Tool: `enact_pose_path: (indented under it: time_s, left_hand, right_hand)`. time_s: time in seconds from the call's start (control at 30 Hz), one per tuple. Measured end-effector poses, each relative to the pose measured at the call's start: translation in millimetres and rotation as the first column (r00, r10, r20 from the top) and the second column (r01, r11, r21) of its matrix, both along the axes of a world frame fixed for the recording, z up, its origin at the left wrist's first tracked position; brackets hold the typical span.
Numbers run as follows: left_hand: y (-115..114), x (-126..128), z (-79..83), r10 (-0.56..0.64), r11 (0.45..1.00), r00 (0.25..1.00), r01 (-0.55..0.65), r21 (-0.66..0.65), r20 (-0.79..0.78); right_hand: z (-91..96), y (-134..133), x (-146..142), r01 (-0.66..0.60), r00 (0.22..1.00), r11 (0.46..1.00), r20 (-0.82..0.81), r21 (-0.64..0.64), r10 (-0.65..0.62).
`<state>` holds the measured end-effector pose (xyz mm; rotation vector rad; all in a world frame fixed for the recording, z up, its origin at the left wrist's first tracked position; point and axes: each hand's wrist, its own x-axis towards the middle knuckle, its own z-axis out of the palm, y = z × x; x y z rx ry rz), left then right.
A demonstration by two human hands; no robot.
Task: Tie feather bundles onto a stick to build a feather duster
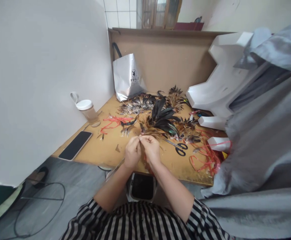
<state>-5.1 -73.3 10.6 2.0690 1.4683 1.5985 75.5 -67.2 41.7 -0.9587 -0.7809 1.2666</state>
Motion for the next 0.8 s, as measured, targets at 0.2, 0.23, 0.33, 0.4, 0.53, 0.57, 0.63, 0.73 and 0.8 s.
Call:
enact_pose_path:
  time_s: [0.2,0.23,0.33,0.4,0.53,0.57,0.63,0.73,0.8]
  left_hand:
    - [7.0,-5.5,11.2,0.043,0.998,0.999,-0.045,0.054,0.028]
    - [7.2,-5.0,11.1,0.044,0.997,0.999,-0.045,0.056,0.008]
    - [6.1,-2.2,6.6,0.05,0.997,0.998,-0.048,0.056,-0.043]
    - [4.6,-0.3,2.2,0.039,0.998,0.997,-0.036,0.049,-0.07]
    - [0.7,2.7,-2.8,-0.033,0.999,0.999,0.034,0.023,-0.035]
    - [0.0,3.4,-2.5,-0.061,0.998,0.998,0.06,0.004,0.006]
    - [-0.4,4.9,-0.2,-0.109,0.991,0.985,0.118,-0.061,0.136]
    - [3.0,5.6,7.0,-0.125,0.937,0.888,0.252,-0.241,0.442]
    - [6.7,4.4,12.8,-0.073,0.858,0.763,0.376,-0.35,0.642]
  right_hand:
    - [-3.7,-2.2,0.7,-0.14,0.964,0.985,-0.243,-0.1,0.112]
    - [-3.2,-1.1,1.3,-0.183,0.953,0.978,-0.263,-0.105,0.15]
    - [-3.4,3.0,2.9,-0.216,0.942,0.967,-0.291,-0.138,0.169]
    - [-5.8,5.0,3.9,-0.18,0.947,0.966,-0.298,-0.184,0.12]
    - [-13.9,7.5,9.0,-0.123,0.955,0.967,-0.29,-0.221,0.055]
    - [-15.7,8.2,11.2,-0.126,0.959,0.967,-0.276,-0.22,0.062]
    - [-17.9,10.0,16.9,-0.136,0.968,0.97,-0.234,-0.203,0.087]
    - [-17.8,14.4,27.4,-0.177,0.974,0.974,-0.164,-0.14,0.153]
    - [-16.5,18.4,35.0,-0.245,0.964,0.966,-0.125,-0.087,0.233]
